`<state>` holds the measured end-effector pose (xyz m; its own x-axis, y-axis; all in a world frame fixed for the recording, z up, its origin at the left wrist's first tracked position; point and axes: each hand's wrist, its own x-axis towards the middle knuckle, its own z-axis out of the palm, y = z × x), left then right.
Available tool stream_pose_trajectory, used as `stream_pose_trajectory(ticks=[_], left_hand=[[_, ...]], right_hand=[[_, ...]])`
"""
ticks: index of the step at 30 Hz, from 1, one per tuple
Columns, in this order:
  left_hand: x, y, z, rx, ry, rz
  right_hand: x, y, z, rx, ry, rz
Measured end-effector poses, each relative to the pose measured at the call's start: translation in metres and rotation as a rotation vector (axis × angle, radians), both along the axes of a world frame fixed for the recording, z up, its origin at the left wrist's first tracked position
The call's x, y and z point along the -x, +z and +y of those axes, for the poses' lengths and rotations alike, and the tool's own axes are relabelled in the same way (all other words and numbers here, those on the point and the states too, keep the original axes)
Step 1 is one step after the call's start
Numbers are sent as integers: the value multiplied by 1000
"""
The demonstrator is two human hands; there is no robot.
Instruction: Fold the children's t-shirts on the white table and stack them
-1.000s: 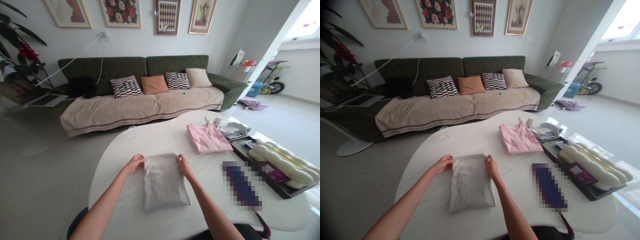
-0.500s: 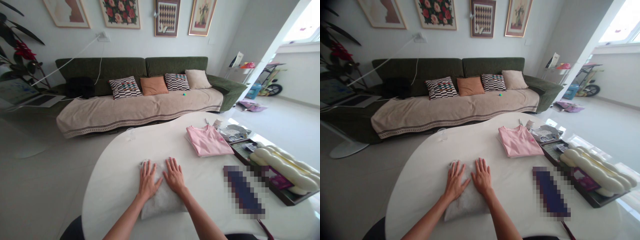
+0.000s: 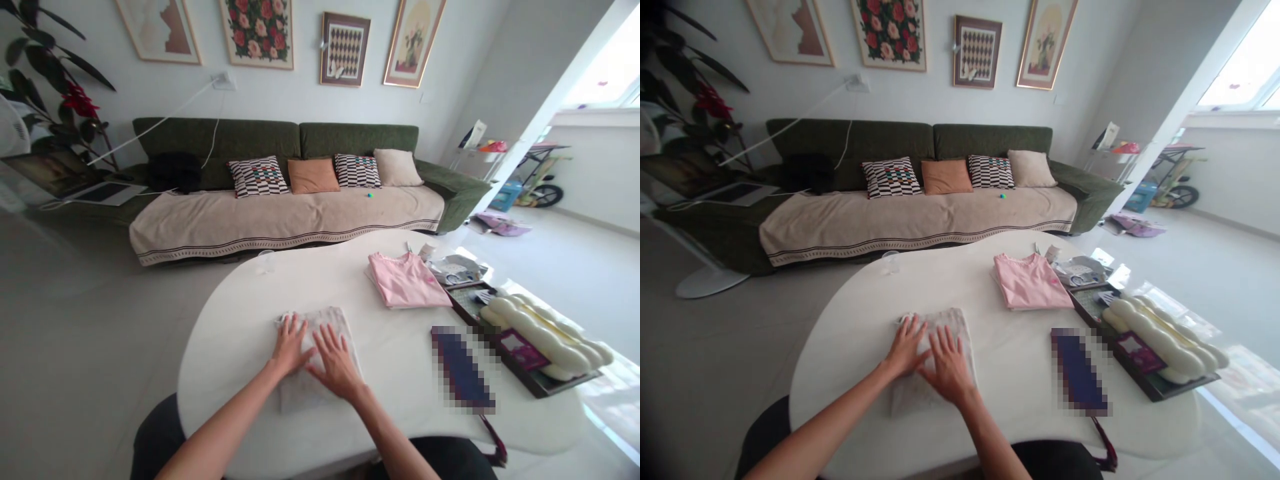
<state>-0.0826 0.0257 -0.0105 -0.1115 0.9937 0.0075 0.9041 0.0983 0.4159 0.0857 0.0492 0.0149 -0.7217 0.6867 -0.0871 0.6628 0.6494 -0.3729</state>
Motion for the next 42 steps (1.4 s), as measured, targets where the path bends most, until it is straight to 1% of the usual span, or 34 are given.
stream_pose_trajectory(ticks=[1, 3, 5, 7, 9, 10, 12, 14, 16, 18, 20, 21, 23, 25, 26, 28, 30, 31, 33, 34, 36, 37, 38, 39, 40, 41, 42], left_hand=[[2, 2, -8, -21, -10, -20], [5, 4, -27, -63, -27, -76], [9, 8, -48, -89, -23, -155], [14, 11, -65, -88, -16, -258], [18, 14, -79, -91, -2, -389], [20, 14, -85, -108, 24, -462], [23, 15, -95, -170, 142, -615], [22, 14, -105, -214, 338, -781], [19, 13, -115, -162, 556, -978], [12, 13, -126, -46, 749, -1199], [4, 14, -134, 99, 873, -1398], [-1, 15, -137, 172, 897, -1478], [-9, 19, -140, 322, 866, -1602], [-17, 24, -138, 428, 771, -1682], [-20, 27, -135, 454, 716, -1714], [-26, 32, -127, 462, 626, -1773], [-32, 34, -118, 435, 570, -1830], [-35, 34, -113, 420, 559, -1854], [-41, 31, -105, 404, 576, -1876], [-44, 28, -102, 405, 594, -1876], [-49, 21, -97, 427, 629, -1850], [-52, 18, -94, 442, 639, -1823], [-54, 15, -92, 456, 639, -1788], [-55, 12, -89, 461, 629, -1743], [-57, 10, -86, 455, 612, -1689], [-58, 8, -82, 438, 591, -1629], [-59, 7, -77, 411, 578, -1564]], right_hand=[[-8, -4, -17, 50, 85, 8], [-25, -17, -48, 108, 177, -2], [-40, -32, -72, 108, 192, -6], [-50, -42, -89, 84, 200, 6], [-52, -45, -100, 54, 194, 12], [-52, -43, -104, 48, 180, 10], [-49, -34, -108, 82, 142, -1], [-44, -18, -105, 209, 109, 10], [-38, 3, -93, 481, 60, 137], [-31, 23, -74, 786, 10, 326], [-23, 42, -52, 987, -17, 467], [-19, 49, -40, 1044, -25, 511], [-10, 63, -20, 1119, -48, 601], [-5, 75, -3, 1170, -72, 709], [-3, 80, 2, 1196, -102, 793], [-6, 84, 7, 1262, -220, 1040], [-15, 77, 1, 1319, -395, 1331], [-23, 68, -7, 1328, -484, 1444], [-43, 42, -30, 1328, -626, 1521], [-55, 27, -44, 1332, -688, 1493], [-83, -4, -70, 1376, -796, 1331], [-98, -17, -81, 1380, -853, 1242], [-113, -27, -89, 1350, -914, 1157], [-127, -33, -92, 1286, -963, 1070], [-140, -35, -92, 1183, -993, 982], [-152, -34, -87, 1042, -994, 891], [-161, -31, -79, 858, -971, 794]])
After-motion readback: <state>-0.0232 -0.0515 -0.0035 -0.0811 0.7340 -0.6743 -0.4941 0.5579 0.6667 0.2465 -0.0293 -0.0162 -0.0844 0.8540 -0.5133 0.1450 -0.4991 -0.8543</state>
